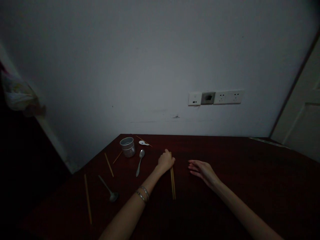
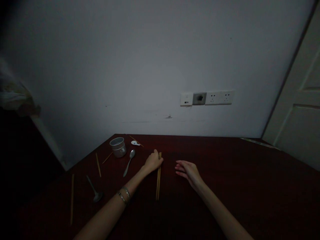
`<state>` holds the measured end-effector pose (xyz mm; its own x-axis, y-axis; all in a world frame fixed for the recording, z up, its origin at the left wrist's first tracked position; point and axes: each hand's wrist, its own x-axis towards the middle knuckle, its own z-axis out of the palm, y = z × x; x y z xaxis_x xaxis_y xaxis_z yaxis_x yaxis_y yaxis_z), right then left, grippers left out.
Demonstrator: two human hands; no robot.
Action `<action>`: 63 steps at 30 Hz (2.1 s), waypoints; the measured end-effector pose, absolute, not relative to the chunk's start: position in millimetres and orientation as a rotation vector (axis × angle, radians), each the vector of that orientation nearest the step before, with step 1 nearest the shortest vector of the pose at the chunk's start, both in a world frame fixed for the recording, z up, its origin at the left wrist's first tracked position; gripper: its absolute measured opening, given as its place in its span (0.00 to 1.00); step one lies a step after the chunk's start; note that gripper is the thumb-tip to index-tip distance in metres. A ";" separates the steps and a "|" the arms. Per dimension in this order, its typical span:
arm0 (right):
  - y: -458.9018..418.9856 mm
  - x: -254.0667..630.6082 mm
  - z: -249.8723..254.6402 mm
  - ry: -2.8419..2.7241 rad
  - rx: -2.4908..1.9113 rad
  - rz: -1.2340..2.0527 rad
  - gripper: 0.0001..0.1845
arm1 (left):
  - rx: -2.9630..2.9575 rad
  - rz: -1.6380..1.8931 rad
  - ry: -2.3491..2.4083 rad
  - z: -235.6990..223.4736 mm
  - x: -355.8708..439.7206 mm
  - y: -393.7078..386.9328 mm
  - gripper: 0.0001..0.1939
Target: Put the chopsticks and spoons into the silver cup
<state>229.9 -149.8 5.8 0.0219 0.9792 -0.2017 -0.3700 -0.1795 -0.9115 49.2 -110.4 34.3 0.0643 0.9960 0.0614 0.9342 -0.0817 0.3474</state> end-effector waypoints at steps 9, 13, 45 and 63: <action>-150.9 231.3 8.0 -0.798 -1.137 1.474 0.05 | 2.189 0.528 1.963 68.9 52.6 -124.4 0.17; -150.3 232.5 5.2 -0.820 -1.157 1.464 0.06 | 2.231 0.643 1.898 93.7 59.4 -139.4 0.16; -183.2 39.3 93.8 -2.412 -0.830 0.487 0.13 | 2.371 0.839 2.222 135.2 -160.9 -250.5 0.07; -114.0 -144.3 49.3 -2.593 -0.983 0.370 0.13 | 1.756 -0.045 2.668 62.3 -272.8 -256.3 0.15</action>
<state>-144.3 -114.0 49.3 -0.7019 0.6767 0.2224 0.5876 0.7265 -0.3562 -272.8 -256.3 62.3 -0.3948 0.9183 0.0285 0.9168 0.3958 -0.0528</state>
